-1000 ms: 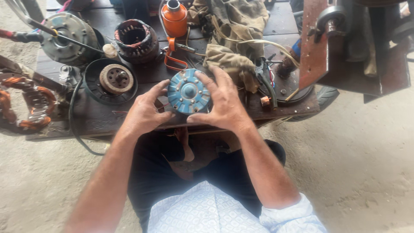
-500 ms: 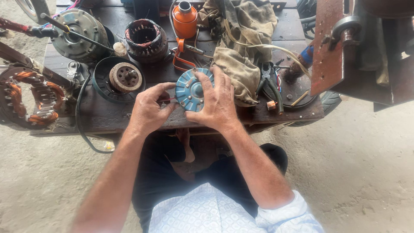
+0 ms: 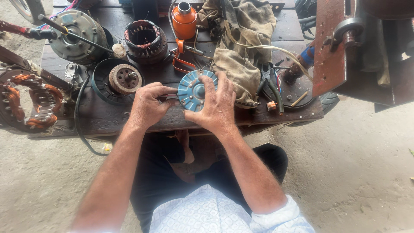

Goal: The person handles a blue motor end cap and a stator, then uses a small metal rod to adjust the rotor inside a housing. The person manipulates wires and components on a cluttered workbench.

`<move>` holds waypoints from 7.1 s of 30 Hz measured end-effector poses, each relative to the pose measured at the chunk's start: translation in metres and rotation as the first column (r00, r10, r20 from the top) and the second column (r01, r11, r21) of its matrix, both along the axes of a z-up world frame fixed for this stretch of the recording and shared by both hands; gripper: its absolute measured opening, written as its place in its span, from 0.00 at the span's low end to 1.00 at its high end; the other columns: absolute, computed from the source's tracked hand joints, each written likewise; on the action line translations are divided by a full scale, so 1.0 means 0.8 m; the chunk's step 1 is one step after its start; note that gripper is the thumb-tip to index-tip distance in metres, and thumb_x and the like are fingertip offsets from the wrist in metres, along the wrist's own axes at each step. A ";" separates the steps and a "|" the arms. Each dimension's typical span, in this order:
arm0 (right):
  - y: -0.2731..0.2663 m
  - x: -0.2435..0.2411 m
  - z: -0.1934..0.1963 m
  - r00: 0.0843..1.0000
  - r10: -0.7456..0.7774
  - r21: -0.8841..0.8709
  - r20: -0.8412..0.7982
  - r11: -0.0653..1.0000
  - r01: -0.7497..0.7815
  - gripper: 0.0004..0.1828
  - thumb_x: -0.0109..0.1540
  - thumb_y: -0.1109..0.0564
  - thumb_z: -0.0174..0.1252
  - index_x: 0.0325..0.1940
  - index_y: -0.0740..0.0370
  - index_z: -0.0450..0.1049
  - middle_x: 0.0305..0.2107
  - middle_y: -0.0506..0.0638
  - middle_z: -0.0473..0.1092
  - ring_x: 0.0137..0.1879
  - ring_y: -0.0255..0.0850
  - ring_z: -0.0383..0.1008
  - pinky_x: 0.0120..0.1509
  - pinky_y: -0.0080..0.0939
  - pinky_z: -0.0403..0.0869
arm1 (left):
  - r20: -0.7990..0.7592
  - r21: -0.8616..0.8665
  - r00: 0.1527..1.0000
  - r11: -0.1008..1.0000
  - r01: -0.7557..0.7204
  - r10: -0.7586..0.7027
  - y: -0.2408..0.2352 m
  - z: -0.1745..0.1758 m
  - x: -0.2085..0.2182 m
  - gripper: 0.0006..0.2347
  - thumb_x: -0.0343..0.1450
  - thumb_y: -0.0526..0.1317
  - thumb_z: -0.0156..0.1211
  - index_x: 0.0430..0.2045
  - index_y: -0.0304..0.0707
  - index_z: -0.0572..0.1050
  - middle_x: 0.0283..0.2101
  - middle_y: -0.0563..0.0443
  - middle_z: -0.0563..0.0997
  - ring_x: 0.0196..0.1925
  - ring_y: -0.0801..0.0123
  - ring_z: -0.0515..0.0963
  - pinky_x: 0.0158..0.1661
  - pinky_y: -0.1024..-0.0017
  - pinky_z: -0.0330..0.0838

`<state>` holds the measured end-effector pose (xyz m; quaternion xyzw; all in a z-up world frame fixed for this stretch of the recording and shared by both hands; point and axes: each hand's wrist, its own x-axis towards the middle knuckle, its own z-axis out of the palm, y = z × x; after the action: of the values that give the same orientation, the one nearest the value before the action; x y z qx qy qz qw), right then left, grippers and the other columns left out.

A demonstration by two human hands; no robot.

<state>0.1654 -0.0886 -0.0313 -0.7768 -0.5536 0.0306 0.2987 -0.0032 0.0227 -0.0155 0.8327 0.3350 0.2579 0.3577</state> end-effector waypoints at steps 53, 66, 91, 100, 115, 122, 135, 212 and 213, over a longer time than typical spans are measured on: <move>-0.079 -0.028 0.039 0.951 0.289 0.441 -0.108 0.872 -0.215 0.31 0.67 0.38 0.61 0.67 0.58 0.70 0.65 0.57 0.69 0.74 0.54 0.67 0.74 0.56 0.72 | 0.582 -0.805 0.661 0.452 0.385 0.474 -0.066 -0.047 0.026 0.42 0.64 0.74 0.51 0.60 0.35 0.67 0.53 0.36 0.78 0.55 0.56 0.82 0.51 0.55 0.81; -0.061 -0.005 0.019 0.606 0.289 0.100 -0.741 0.940 -0.326 0.78 0.32 0.36 0.80 0.80 0.45 0.46 0.65 0.60 0.66 0.67 0.53 0.72 0.67 0.54 0.76 | 0.711 -0.703 0.597 0.400 0.589 0.371 -0.063 -0.071 0.025 0.42 0.65 0.73 0.50 0.65 0.37 0.62 0.52 0.38 0.77 0.53 0.55 0.82 0.48 0.57 0.84; -0.058 0.011 -0.037 0.681 0.573 0.437 -0.456 0.811 -0.389 0.72 0.33 0.46 0.84 0.77 0.51 0.55 0.71 0.57 0.53 0.77 0.55 0.58 0.80 0.56 0.65 | 0.708 -0.599 0.707 0.536 0.595 0.007 -0.061 -0.039 -0.009 0.58 0.50 0.39 0.81 0.78 0.44 0.46 0.71 0.38 0.62 0.73 0.54 0.66 0.71 0.58 0.62; -0.052 0.014 -0.028 0.767 0.501 0.393 -0.401 0.850 -0.350 0.72 0.33 0.42 0.84 0.77 0.46 0.55 0.70 0.56 0.56 0.76 0.54 0.62 0.77 0.57 0.69 | 0.715 -0.633 0.693 0.506 0.586 0.092 -0.053 -0.040 0.004 0.57 0.49 0.39 0.81 0.76 0.43 0.48 0.68 0.40 0.66 0.70 0.54 0.69 0.70 0.57 0.64; -0.049 0.019 -0.043 0.772 0.528 0.413 -0.353 0.829 -0.378 0.76 0.27 0.45 0.85 0.75 0.38 0.52 0.68 0.53 0.56 0.77 0.54 0.59 0.77 0.60 0.66 | 0.725 -0.619 0.680 0.539 0.572 0.111 -0.053 -0.056 0.002 0.58 0.48 0.41 0.80 0.76 0.40 0.48 0.64 0.41 0.70 0.69 0.55 0.71 0.71 0.56 0.66; -0.055 0.025 -0.053 0.779 0.548 0.415 -0.304 0.813 -0.409 0.77 0.27 0.45 0.86 0.75 0.37 0.51 0.70 0.54 0.54 0.77 0.55 0.57 0.77 0.61 0.67 | 0.752 -0.609 0.647 0.507 0.609 0.126 -0.052 -0.058 0.001 0.57 0.50 0.44 0.79 0.76 0.38 0.48 0.64 0.40 0.70 0.68 0.54 0.72 0.70 0.56 0.67; -0.061 0.022 -0.070 0.734 0.588 0.490 -0.340 0.777 -0.395 0.74 0.33 0.42 0.86 0.75 0.34 0.49 0.72 0.57 0.50 0.79 0.54 0.57 0.77 0.59 0.69 | 0.733 -0.623 0.672 0.500 0.602 0.106 -0.051 -0.057 0.005 0.55 0.48 0.43 0.78 0.74 0.37 0.51 0.63 0.38 0.70 0.66 0.52 0.73 0.70 0.52 0.68; -0.065 0.053 -0.099 0.050 0.530 0.518 -0.846 0.841 -0.159 0.81 0.29 0.57 0.86 0.80 0.43 0.48 0.68 0.50 0.65 0.75 0.50 0.67 0.75 0.60 0.72 | 0.240 -0.195 0.958 0.959 0.206 -0.157 -0.077 -0.033 0.035 0.56 0.46 0.50 0.76 0.74 0.43 0.54 0.73 0.33 0.59 0.75 0.43 0.65 0.70 0.50 0.68; -0.066 0.052 -0.099 0.050 0.535 0.522 -0.843 0.838 -0.160 0.80 0.29 0.57 0.86 0.80 0.43 0.49 0.68 0.50 0.65 0.75 0.49 0.66 0.76 0.60 0.71 | 0.236 -0.199 0.957 0.956 0.215 -0.166 -0.077 -0.032 0.034 0.56 0.46 0.50 0.76 0.74 0.43 0.54 0.73 0.33 0.59 0.75 0.43 0.64 0.69 0.50 0.68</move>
<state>0.2071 -0.1412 -0.1103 -0.3528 -0.3952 0.5146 0.6742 0.0240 -0.0390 -0.0411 0.7828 0.2385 0.2721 0.5062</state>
